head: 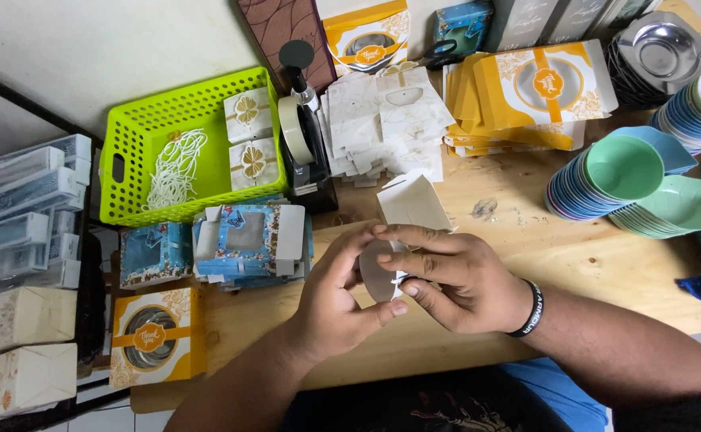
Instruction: The person assembles a paper gift box and places a small white container inside before securing the box with a decorative sticker.
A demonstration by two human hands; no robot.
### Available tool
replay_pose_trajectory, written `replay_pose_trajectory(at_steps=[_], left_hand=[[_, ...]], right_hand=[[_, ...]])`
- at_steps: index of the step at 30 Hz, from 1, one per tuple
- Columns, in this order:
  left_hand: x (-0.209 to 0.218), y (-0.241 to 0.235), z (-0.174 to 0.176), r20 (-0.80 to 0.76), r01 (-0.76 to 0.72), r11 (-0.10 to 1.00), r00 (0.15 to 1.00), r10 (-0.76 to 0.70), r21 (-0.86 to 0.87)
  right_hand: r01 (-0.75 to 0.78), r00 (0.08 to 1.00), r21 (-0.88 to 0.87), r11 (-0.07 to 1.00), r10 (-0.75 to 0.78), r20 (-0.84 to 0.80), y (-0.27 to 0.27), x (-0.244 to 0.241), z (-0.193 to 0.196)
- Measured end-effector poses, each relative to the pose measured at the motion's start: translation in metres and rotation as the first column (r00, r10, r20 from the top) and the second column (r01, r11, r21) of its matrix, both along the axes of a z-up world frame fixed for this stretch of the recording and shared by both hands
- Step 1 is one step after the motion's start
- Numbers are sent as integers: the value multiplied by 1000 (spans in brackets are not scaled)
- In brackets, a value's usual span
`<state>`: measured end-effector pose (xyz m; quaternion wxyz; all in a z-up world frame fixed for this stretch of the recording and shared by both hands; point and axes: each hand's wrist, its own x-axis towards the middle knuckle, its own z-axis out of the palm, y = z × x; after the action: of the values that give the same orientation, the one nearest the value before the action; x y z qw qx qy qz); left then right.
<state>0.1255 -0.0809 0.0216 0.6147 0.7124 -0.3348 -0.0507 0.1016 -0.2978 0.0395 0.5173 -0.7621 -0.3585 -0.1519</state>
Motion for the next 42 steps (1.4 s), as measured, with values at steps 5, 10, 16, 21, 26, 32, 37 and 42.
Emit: replay_pose_trajectory(at_steps=[5,10,16,21,26,32,37,42], left_hand=[[-1,-2,-9,-23,-26,999,999,26,-26],[-1,-4,-11,-55,-50,999,997,48,-23],[7,-4,-11,-81,33,977,995,-51,-209],[7,-7,-9,-111,20,976,993,-44,-215],[7,-9,-13,-99,30,976,994,-53,-216],[11,-7,-10,-100,49,973,992,-73,-225],[12,-7,-12,-105,65,968,990,-93,-241],[10,-6,-20,-123,29,973,991,-58,-228]], right_hand=[[23,1000,1,1000,-23,-6,2,0,-2],[24,1000,10,1000,-24,0,2,1,-2],[81,997,134,988,-79,-23,12,3,20],[75,997,108,991,-72,-28,11,3,16],[69,996,148,987,-61,-58,11,2,12],[7,1000,103,995,-5,-19,7,6,25],[1,1000,85,996,0,-15,8,7,27],[10,999,99,995,-7,-34,7,6,24]])
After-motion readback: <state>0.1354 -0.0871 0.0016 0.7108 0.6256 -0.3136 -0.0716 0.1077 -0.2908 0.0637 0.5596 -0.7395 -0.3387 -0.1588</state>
